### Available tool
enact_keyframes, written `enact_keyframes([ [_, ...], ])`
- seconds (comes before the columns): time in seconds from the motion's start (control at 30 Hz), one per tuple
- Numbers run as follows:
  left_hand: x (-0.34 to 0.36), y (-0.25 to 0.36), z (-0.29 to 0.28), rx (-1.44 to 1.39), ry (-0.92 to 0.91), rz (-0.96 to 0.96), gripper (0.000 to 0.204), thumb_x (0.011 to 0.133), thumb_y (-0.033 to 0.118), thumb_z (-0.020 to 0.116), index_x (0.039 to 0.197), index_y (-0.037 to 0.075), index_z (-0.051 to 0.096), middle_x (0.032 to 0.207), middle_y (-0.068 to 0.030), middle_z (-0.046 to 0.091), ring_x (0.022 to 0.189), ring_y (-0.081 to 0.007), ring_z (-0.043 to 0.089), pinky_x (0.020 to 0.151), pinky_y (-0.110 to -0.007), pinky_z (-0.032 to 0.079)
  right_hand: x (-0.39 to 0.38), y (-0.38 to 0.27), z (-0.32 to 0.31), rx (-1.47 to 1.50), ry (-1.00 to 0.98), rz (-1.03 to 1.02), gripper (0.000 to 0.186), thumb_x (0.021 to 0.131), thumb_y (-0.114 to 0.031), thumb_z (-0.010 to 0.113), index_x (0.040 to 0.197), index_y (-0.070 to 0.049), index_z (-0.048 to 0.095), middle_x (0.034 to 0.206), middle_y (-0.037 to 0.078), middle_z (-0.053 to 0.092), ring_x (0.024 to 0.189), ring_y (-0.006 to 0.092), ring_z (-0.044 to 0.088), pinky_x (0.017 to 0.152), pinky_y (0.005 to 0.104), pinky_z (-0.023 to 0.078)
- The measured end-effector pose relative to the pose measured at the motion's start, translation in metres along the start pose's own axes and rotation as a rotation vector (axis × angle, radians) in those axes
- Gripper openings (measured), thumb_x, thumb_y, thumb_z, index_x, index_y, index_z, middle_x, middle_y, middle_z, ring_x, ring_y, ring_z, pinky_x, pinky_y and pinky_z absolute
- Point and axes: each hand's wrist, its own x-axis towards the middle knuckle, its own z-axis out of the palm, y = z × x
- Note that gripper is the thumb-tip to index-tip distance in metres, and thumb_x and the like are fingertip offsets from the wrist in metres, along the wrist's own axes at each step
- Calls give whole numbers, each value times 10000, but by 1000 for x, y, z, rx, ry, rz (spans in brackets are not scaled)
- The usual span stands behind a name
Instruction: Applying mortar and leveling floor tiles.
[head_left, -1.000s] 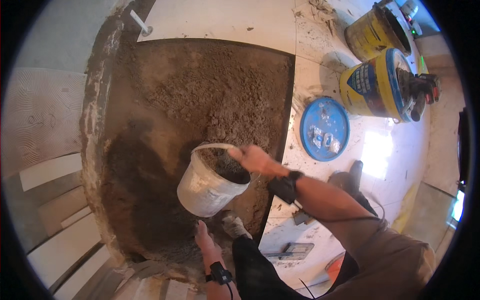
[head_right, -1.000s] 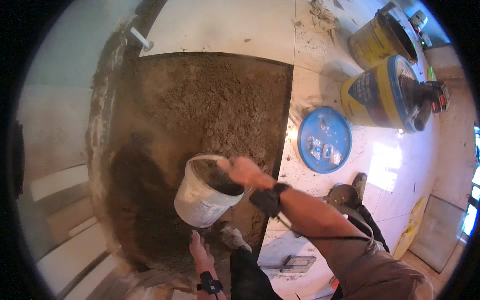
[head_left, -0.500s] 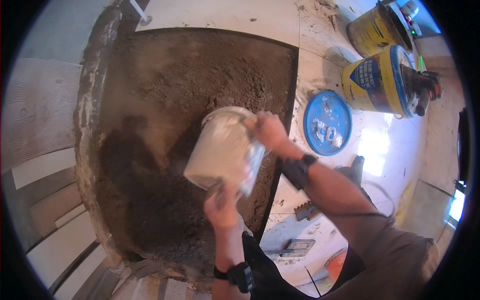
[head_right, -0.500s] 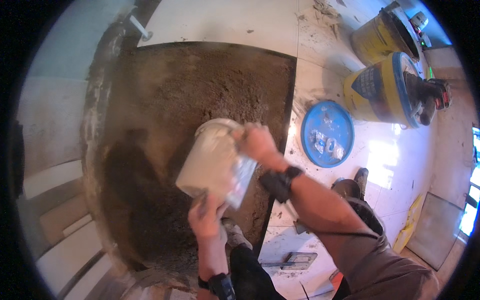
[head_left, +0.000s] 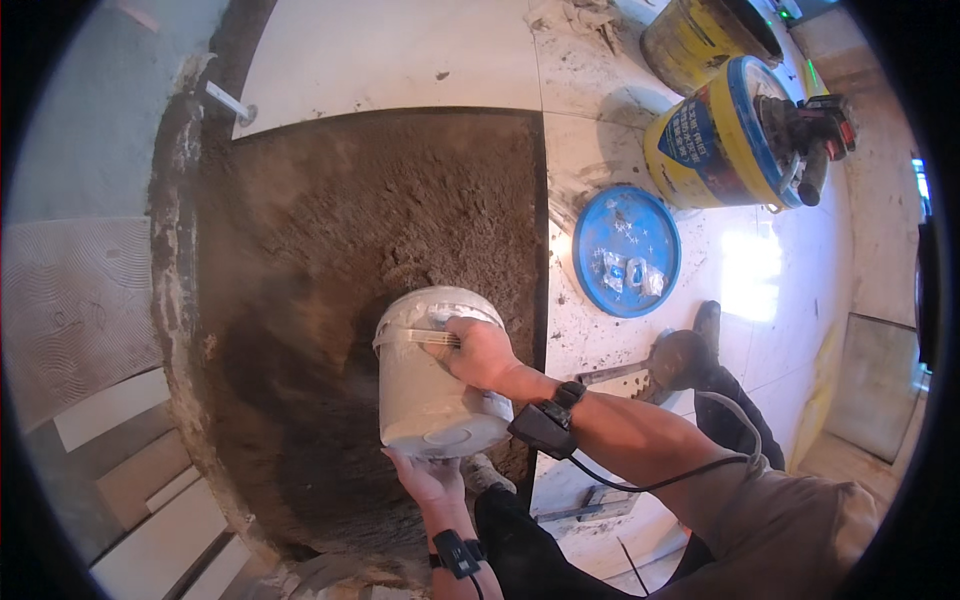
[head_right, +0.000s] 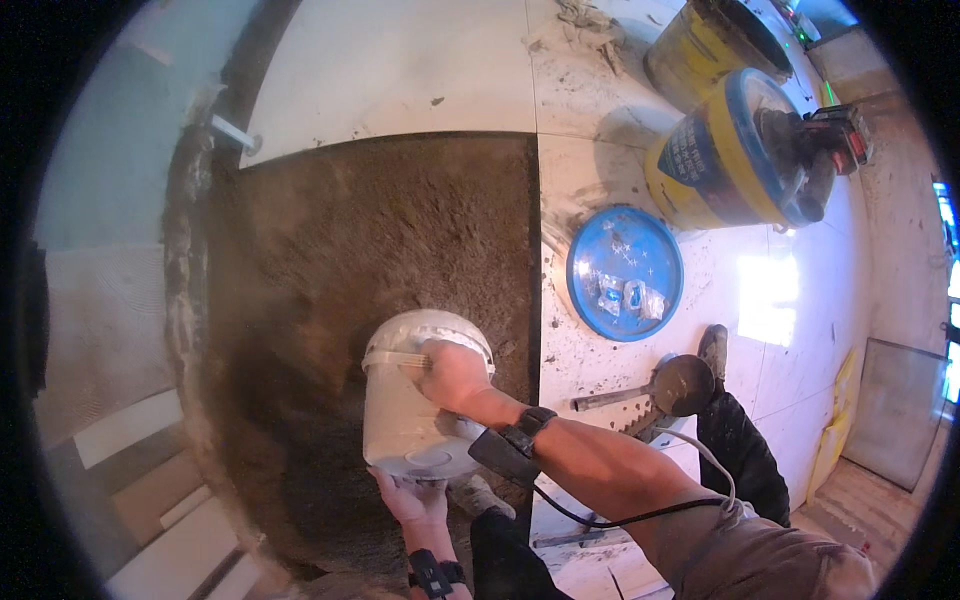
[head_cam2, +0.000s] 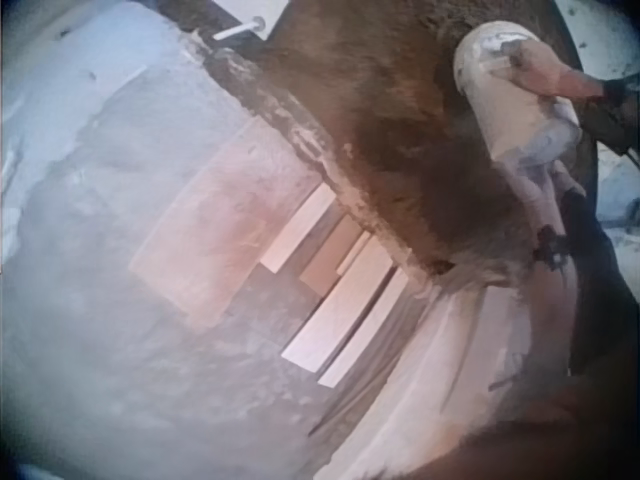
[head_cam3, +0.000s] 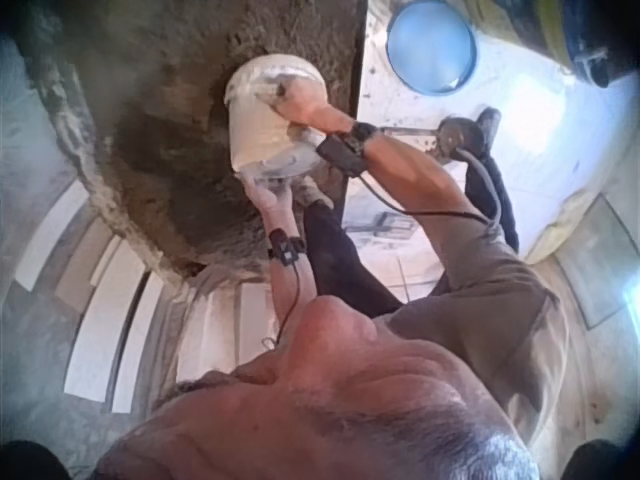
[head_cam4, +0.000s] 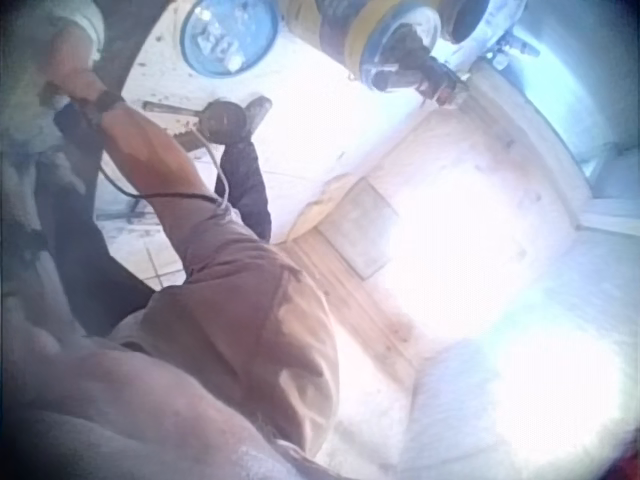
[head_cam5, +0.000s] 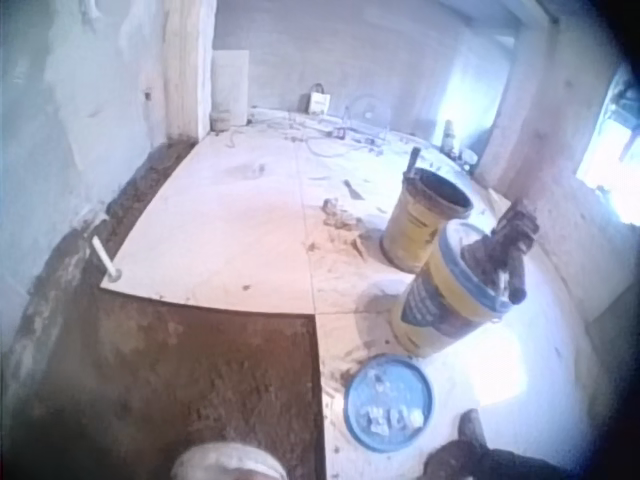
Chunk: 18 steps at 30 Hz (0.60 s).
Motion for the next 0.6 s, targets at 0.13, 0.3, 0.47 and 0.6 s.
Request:
enact_keyframes([
  [0.13, -23, 36, 35, -79, -129, 68, 746, 930, 629, 441, 1474, 132, 322, 1517, -79, 322, 1388, -282, 298, 1103, -485, 263, 9, -28, -40, -15, 5, -21, 400, 851, -416, 643, 1100, -107, 690, 816, 156, 692, 764, 318, 673, 738, 416, 526],
  [0.3, -39, 67, 71, 174, -140, 217, 777, 917, 580, 529, 1490, 112, 290, 1509, -105, 336, 1365, -290, 342, 1080, -480, 312, 49, -55, -78, 175, -84, 55, 478, 855, -494, 652, 1043, -56, 692, 740, 208, 680, 675, 300, 691, 638, 401, 547],
  [0.47, -151, 69, -2, 230, 9, 344, 732, 952, 572, 439, 1476, 79, 300, 1472, -116, 386, 1348, -290, 374, 1102, -459, 303, -64, -67, -32, 206, -440, -74, 477, 882, -385, 599, 1337, -250, 560, 1007, 202, 687, 875, 304, 677, 818, 394, 538],
  [0.6, -208, 61, -46, 275, 300, 299, 815, 921, 682, 379, 1484, 100, 290, 1502, -113, 348, 1361, -282, 358, 1137, -448, 262, -188, -71, -28, 262, -578, -148, 514, 923, -462, 557, 1415, -375, 439, 977, 161, 685, 828, 329, 673, 712, 418, 542],
])
